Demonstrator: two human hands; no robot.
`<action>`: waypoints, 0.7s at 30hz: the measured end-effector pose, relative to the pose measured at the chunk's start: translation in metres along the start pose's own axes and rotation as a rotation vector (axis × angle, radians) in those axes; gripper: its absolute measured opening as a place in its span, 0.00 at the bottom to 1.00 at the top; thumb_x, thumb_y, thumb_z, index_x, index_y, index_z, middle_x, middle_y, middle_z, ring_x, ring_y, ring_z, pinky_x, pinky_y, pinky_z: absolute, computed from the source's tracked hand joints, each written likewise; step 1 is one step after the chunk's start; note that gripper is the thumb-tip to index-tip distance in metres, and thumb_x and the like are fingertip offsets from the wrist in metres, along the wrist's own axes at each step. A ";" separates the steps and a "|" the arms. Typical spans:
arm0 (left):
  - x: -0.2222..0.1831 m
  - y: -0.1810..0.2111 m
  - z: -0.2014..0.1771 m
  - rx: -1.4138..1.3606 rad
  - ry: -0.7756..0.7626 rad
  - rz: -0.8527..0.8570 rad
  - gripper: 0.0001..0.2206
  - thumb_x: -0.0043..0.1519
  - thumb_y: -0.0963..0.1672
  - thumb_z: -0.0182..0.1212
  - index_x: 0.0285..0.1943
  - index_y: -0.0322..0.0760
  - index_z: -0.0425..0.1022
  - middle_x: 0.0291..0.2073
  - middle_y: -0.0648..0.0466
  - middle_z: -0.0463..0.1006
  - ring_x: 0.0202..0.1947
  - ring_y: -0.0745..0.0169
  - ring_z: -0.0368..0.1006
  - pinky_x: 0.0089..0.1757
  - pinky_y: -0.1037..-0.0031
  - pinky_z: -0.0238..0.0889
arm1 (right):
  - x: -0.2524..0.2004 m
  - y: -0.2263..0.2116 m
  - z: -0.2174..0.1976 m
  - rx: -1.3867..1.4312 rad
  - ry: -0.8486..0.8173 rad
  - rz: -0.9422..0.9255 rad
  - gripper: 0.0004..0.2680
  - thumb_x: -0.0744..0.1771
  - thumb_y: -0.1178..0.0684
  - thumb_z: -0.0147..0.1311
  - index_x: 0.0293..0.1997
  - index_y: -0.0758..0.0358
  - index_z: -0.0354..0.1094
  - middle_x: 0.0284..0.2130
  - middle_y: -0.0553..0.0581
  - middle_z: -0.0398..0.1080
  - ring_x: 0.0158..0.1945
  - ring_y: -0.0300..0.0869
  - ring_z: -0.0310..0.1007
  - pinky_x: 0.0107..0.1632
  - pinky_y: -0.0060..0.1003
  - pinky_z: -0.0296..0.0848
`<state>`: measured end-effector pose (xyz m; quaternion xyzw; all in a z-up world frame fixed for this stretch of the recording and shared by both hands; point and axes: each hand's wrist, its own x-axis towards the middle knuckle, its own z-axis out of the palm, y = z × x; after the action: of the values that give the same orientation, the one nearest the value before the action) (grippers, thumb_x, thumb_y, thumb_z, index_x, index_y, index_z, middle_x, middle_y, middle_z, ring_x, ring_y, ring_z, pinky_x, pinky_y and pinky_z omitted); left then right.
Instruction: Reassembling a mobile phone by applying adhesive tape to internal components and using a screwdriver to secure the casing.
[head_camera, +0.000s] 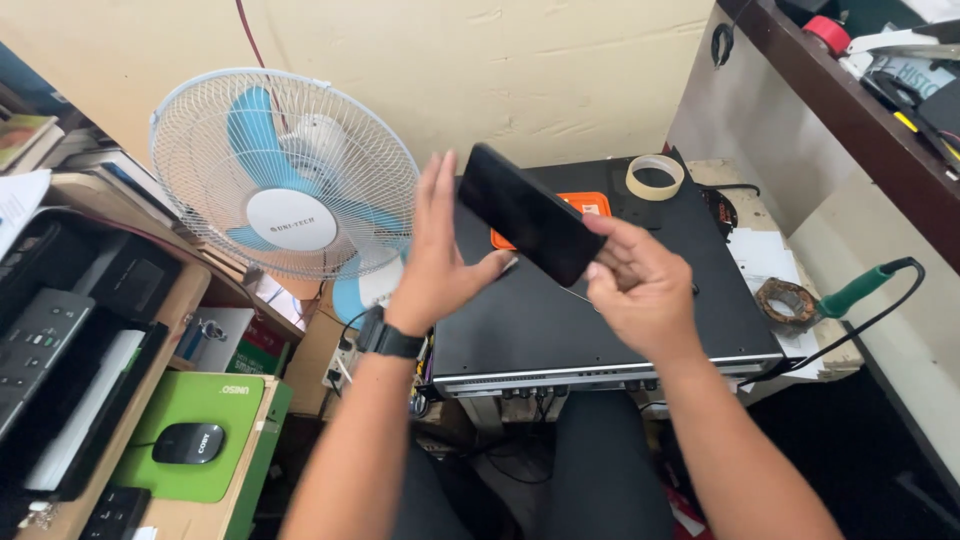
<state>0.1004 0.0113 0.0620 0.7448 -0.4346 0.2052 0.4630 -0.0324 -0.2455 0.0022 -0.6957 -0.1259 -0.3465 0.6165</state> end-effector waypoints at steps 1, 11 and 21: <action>-0.007 0.008 0.015 0.003 0.000 0.004 0.61 0.57 0.41 0.90 0.97 0.38 0.45 0.88 0.29 0.50 0.88 0.15 0.45 0.80 0.36 0.43 | -0.005 -0.001 0.008 0.002 0.001 -0.005 0.22 0.67 0.76 0.53 0.73 0.79 0.70 0.58 0.79 0.82 0.59 0.57 0.87 0.57 0.49 0.89; -0.039 -0.015 0.100 -1.237 0.659 -1.018 0.44 0.67 0.48 0.77 0.93 0.53 0.56 0.75 0.37 0.74 0.66 0.39 0.79 0.58 0.49 0.80 | -0.052 -0.019 0.069 -0.364 0.025 -0.294 0.15 0.65 0.67 0.64 0.55 0.59 0.88 0.50 0.62 0.88 0.50 0.56 0.91 0.48 0.46 0.89; -0.029 0.012 0.093 -1.106 0.686 -0.952 0.45 0.65 0.45 0.78 0.93 0.46 0.57 0.66 0.29 0.76 0.63 0.34 0.79 0.54 0.45 0.82 | -0.056 -0.018 0.067 -0.314 0.087 -0.327 0.11 0.65 0.69 0.65 0.46 0.62 0.91 0.38 0.60 0.88 0.33 0.54 0.89 0.32 0.41 0.84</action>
<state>0.0656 -0.0588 0.0025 0.4086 0.0571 -0.0417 0.9100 -0.0622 -0.1645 -0.0195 -0.7380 -0.1548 -0.4867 0.4411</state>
